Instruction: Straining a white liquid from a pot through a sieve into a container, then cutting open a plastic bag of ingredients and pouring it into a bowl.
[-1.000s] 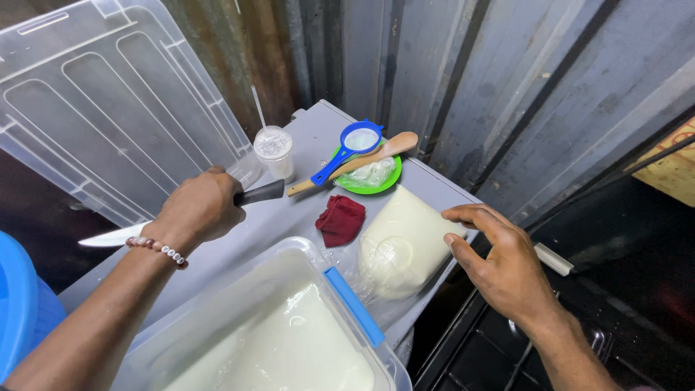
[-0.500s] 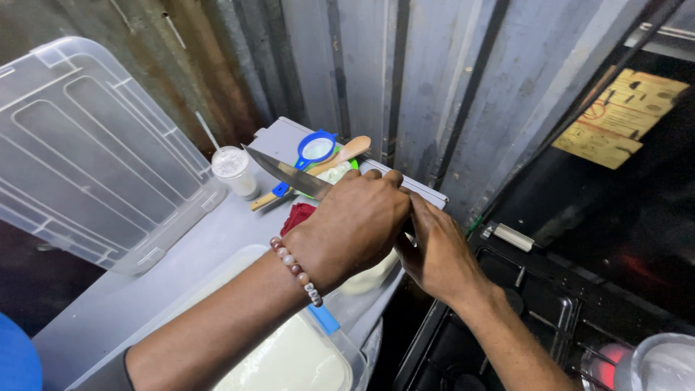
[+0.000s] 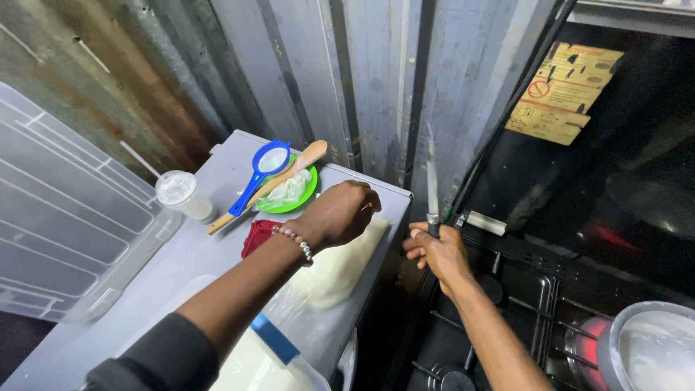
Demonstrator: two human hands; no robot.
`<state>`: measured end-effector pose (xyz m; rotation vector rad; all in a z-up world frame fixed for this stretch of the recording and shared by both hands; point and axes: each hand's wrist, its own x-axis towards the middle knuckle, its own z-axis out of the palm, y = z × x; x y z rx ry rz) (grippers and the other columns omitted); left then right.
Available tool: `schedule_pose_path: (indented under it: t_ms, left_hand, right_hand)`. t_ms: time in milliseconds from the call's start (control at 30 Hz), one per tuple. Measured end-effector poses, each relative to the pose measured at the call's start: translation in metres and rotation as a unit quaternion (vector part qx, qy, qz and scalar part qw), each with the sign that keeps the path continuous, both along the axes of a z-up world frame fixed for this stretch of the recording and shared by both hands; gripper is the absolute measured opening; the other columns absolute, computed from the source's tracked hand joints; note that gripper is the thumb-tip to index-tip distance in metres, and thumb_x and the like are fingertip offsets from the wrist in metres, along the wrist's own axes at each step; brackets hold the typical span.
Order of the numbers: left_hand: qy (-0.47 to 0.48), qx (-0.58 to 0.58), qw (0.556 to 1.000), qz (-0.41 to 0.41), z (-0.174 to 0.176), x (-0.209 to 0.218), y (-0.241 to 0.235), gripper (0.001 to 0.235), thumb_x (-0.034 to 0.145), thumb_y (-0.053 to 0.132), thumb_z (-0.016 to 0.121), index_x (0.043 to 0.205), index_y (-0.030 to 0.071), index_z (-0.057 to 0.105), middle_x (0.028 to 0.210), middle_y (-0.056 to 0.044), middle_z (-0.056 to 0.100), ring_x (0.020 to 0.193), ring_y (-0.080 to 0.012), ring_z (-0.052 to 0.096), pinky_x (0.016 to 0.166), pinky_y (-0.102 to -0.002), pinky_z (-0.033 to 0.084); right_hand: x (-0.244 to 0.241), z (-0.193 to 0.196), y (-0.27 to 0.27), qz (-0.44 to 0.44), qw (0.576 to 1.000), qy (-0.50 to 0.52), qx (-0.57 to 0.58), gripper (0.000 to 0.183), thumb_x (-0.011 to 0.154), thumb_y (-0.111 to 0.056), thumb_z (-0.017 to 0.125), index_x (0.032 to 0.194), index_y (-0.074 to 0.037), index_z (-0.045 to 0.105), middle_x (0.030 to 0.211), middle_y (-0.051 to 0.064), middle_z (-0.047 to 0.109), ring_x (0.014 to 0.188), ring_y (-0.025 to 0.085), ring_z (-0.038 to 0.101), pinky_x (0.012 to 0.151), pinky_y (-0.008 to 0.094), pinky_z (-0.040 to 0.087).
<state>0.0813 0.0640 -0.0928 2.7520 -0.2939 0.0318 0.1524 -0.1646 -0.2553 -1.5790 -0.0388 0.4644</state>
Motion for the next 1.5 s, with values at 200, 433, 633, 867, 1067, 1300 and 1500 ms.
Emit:
schedule_pose_path:
  t_ms: [200,433,633,867,1067,1300,1500]
  left_hand:
    - [0.082,0.034,0.993,0.077,-0.097,0.07,0.016,0.013,0.094,0.019,0.077,0.101,0.013,0.086,0.102,-0.013,0.084,0.106,-0.0397,0.083,0.093,-0.05,0.067]
    - [0.134,0.073,0.987,0.05,-0.084,0.055,0.003,0.035,0.094,0.022,0.082,0.127,0.01,0.086,0.119,-0.015,0.084,0.122,-0.0386,0.079,0.107,-0.05,0.065]
    - [0.145,0.057,0.985,0.07,-0.096,0.044,0.007,0.04,0.098,0.032,0.084,0.132,0.011,0.085,0.125,-0.015,0.084,0.13,-0.0381,0.075,0.113,-0.051,0.062]
    - [0.146,0.096,0.984,0.043,-0.105,0.055,0.015,0.023,0.102,0.026,0.075,0.112,0.015,0.092,0.111,-0.011,0.089,0.119,-0.0367,0.079,0.108,-0.047,0.066]
    - [0.08,0.096,0.992,0.026,-0.128,0.06,0.02,0.026,0.102,0.03,0.072,0.092,0.009,0.085,0.098,-0.019,0.085,0.094,-0.0455,0.077,0.087,-0.055,0.059]
    - [0.066,0.123,0.99,0.003,-0.139,0.067,0.025,0.025,0.101,0.03,0.07,0.095,0.012,0.086,0.101,-0.016,0.085,0.097,-0.044,0.078,0.088,-0.054,0.06]
    - [0.071,0.13,0.989,0.005,-0.139,0.069,0.022,0.028,0.101,0.034,0.069,0.095,0.015,0.088,0.102,-0.014,0.087,0.098,-0.0425,0.081,0.089,-0.053,0.061]
  right_hand:
    - [0.061,-0.098,0.058,0.058,0.959,-0.178,-0.211,0.041,0.094,-0.01,0.07,0.132,-0.016,0.086,0.12,0.024,0.075,0.116,0.045,0.075,0.097,0.05,0.065]
    - [0.027,-0.026,0.074,0.047,0.951,-0.161,-0.259,0.023,0.107,-0.027,0.066,0.113,-0.015,0.085,0.115,0.015,0.074,0.117,0.041,0.076,0.102,0.049,0.064]
    - [0.019,-0.036,0.085,0.019,0.986,-0.078,-0.145,0.014,0.09,-0.031,0.076,0.096,-0.025,0.086,0.088,0.003,0.08,0.101,0.025,0.081,0.086,0.04,0.063]
    - [-0.068,-0.011,-0.028,-0.203,0.978,-0.051,-0.014,0.012,0.096,-0.021,0.079,0.1,-0.013,0.086,0.076,0.011,0.076,0.075,0.019,0.068,0.075,0.036,0.055]
    - [-0.13,-0.08,-0.313,-0.527,0.816,-0.123,-0.204,0.016,0.104,-0.023,0.083,0.114,-0.012,0.088,0.109,0.006,0.085,0.093,0.019,0.074,0.075,0.035,0.057]
    - [-0.156,-0.056,-0.422,-0.681,0.705,0.147,-0.131,0.034,0.097,-0.04,0.099,0.103,-0.018,0.074,0.09,-0.002,0.075,0.058,0.006,0.052,0.047,0.024,0.04]
    - [-0.144,-0.09,-0.437,-0.695,0.69,0.186,-0.08,0.026,0.086,-0.015,0.096,0.096,-0.009,0.073,0.087,0.005,0.078,0.06,0.009,0.064,0.043,0.024,0.05]
